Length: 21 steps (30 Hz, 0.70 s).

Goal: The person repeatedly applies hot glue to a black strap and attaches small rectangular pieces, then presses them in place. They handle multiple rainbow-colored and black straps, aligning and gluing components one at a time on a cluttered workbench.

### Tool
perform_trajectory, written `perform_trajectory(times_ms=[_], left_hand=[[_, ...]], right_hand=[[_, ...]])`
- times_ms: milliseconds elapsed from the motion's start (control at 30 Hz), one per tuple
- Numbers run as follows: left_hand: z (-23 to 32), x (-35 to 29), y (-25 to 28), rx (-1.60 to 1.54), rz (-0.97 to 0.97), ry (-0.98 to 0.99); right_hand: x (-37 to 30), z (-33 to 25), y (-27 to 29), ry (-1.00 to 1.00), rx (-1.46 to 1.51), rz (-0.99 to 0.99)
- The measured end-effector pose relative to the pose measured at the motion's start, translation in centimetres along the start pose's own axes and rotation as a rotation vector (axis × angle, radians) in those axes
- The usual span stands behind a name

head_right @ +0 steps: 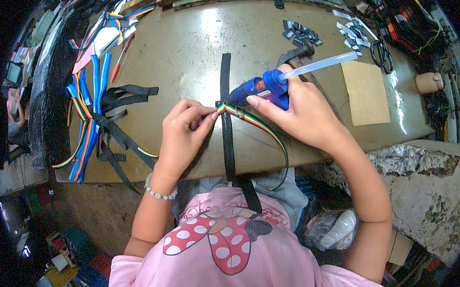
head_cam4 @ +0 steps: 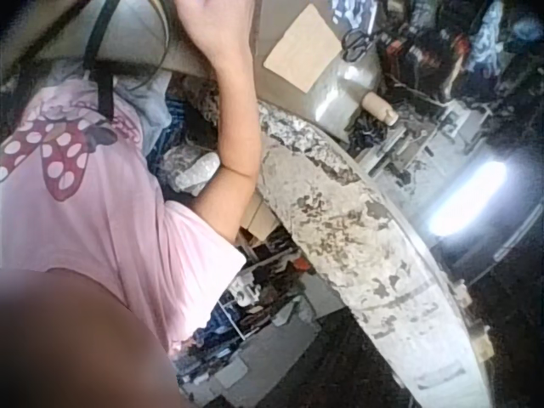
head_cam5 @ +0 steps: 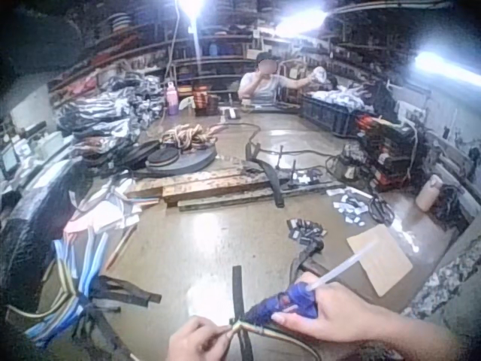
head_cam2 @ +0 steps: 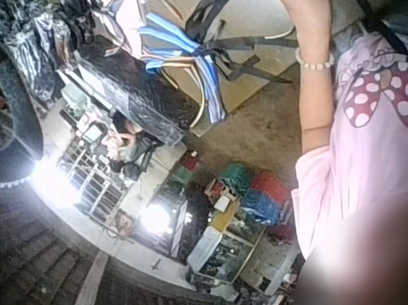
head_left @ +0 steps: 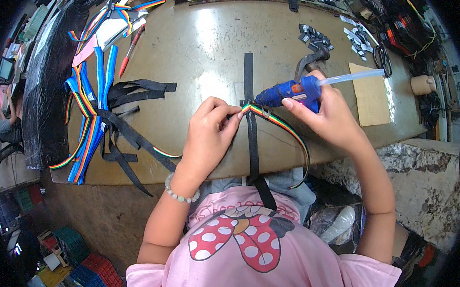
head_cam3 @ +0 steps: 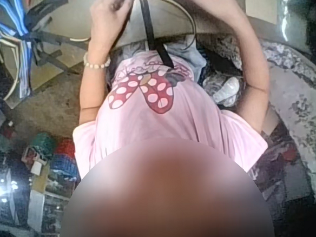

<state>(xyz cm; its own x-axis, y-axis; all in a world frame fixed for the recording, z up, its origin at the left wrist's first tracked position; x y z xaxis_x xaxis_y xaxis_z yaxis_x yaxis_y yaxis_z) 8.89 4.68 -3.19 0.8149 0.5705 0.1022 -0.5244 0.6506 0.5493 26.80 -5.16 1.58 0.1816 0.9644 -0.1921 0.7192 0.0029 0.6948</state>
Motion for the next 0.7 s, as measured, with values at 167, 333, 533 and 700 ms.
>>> perform_trajectory(times_ms=[167, 333, 533, 700], left_hand=[[0.0, 0.0, -0.1, -0.003, -0.006, 0.001], [0.2, -0.1, -0.3, 0.053, -0.037, 0.027], [2.4, -1.4, -0.8, 0.305, -0.026, -0.047], [1.7, -1.5, -0.5, 0.217, 0.024, -0.070]], right_hand=[[-1.4, -0.2, -1.1, 0.002, 0.003, -0.077], [-3.5, -0.4, -1.7, 0.061, 0.134, -0.217], [-11.3, 12.0, 9.1, -0.392, 0.207, 0.918], [-16.9, 16.6, 11.1, -1.012, -0.297, 0.763]])
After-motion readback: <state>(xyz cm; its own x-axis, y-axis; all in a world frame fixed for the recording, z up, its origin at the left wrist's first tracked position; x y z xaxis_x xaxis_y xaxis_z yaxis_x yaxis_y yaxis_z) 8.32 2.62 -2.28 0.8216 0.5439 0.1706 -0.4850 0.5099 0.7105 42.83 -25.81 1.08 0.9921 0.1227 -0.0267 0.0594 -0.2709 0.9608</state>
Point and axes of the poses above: each hand's wrist, its own x-axis towards the middle knuckle, its own y-axis out of the back of the hand, z = x × y, the point moved 8 cm from there along x, towards the middle knuckle, and after that the axes turned 12 degrees about -z, right-handed, at the moved point
